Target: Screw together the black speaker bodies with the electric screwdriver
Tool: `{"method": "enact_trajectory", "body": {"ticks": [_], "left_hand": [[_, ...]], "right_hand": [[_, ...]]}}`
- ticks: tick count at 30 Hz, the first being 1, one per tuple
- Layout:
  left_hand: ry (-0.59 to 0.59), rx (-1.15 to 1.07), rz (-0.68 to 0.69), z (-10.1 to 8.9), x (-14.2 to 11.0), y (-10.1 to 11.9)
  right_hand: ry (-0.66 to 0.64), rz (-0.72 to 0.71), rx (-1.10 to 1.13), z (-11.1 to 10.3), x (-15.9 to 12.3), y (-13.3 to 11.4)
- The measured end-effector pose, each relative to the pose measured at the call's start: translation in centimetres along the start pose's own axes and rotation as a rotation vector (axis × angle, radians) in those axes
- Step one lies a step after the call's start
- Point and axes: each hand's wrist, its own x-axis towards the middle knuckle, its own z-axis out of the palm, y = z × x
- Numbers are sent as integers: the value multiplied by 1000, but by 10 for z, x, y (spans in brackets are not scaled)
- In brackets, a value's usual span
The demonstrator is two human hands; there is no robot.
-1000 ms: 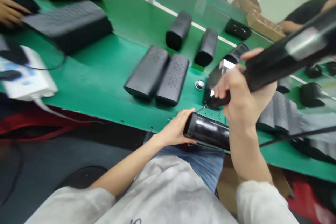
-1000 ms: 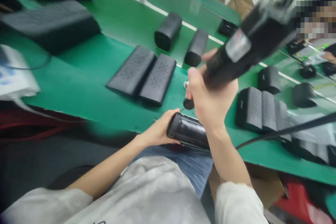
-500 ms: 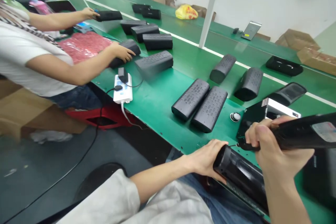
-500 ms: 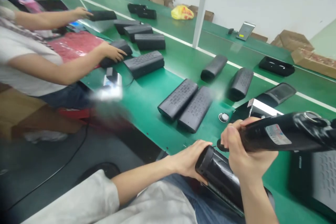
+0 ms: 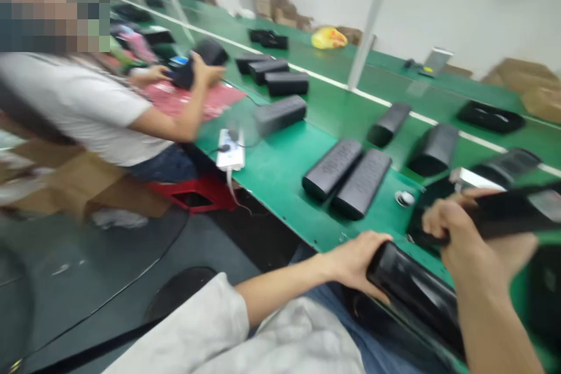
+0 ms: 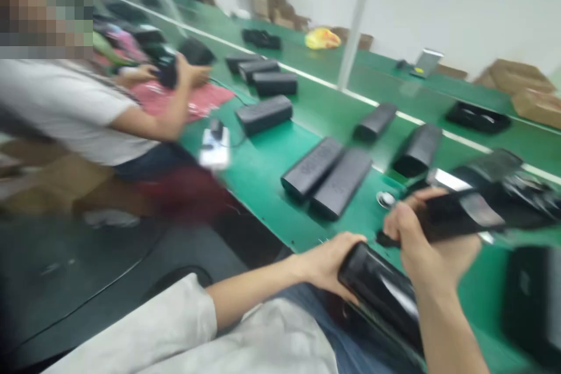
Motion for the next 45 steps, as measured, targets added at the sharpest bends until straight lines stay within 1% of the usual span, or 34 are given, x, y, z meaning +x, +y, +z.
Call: {"method": "enact_trajectory", "body": {"ticks": [1,3,4,7,8,9,12,14,17,19,22,24,27,29,32,34,36,40,41,42,45], "left_hand": [[-2,1,16,-3,-3,8],[14,7,9,-9,-6,18],[6,27,-8,-13,-6,20],[-19,80,-20,-17,-5,17],[-21,92,-17,-17,-5,16],[-20,100,-15,-16,-7,15],[-18,111,-12,-13,-10,13],[-26,123,-10,-13,-11,11],[-35,133,2,-15,-10,10],[-35,131,1,-16,-9,11],[-30,122,-7,-16,-9,14],[-29,115,-14,-16,-9,15],[-34,109,-18,-15,-8,15],[-40,106,-17,-15,-8,14],[-39,94,-22,-14,-8,14],[-35,89,-22,-14,-9,14],[-30,88,-13,-13,-9,14],[-21,87,-5,-13,-9,13],[-23,88,-5,-13,-9,13],[-25,89,-5,-13,-9,13],[-28,89,-7,-13,-9,13]], "right_hand": [[-48,-49,-7,-2,3,-7],[-47,-144,-58,-7,13,-23],[-16,-219,-63,-11,20,-31],[56,-527,-71,-29,47,-47],[83,-597,-99,-39,56,-49],[112,-632,-141,-49,63,-50],[160,-604,-228,-77,80,-40],[163,-602,-241,-90,88,-29],[151,-607,-288,-99,94,-13],[150,-557,-386,-101,98,-8],[188,-493,-506,-103,103,-4],[185,-517,-486,-104,106,-3],[181,-602,-362,-108,112,2],[180,-595,-305,-112,114,6],[176,-532,-263,-117,111,6],[194,-498,-243,-116,105,0],[200,-471,-233,-109,95,-10],[201,-479,-180,-83,71,-33],[199,-462,-179,-77,65,-38],[195,-427,-190,-72,60,-43],[173,-243,-267,-65,50,-51]]}}
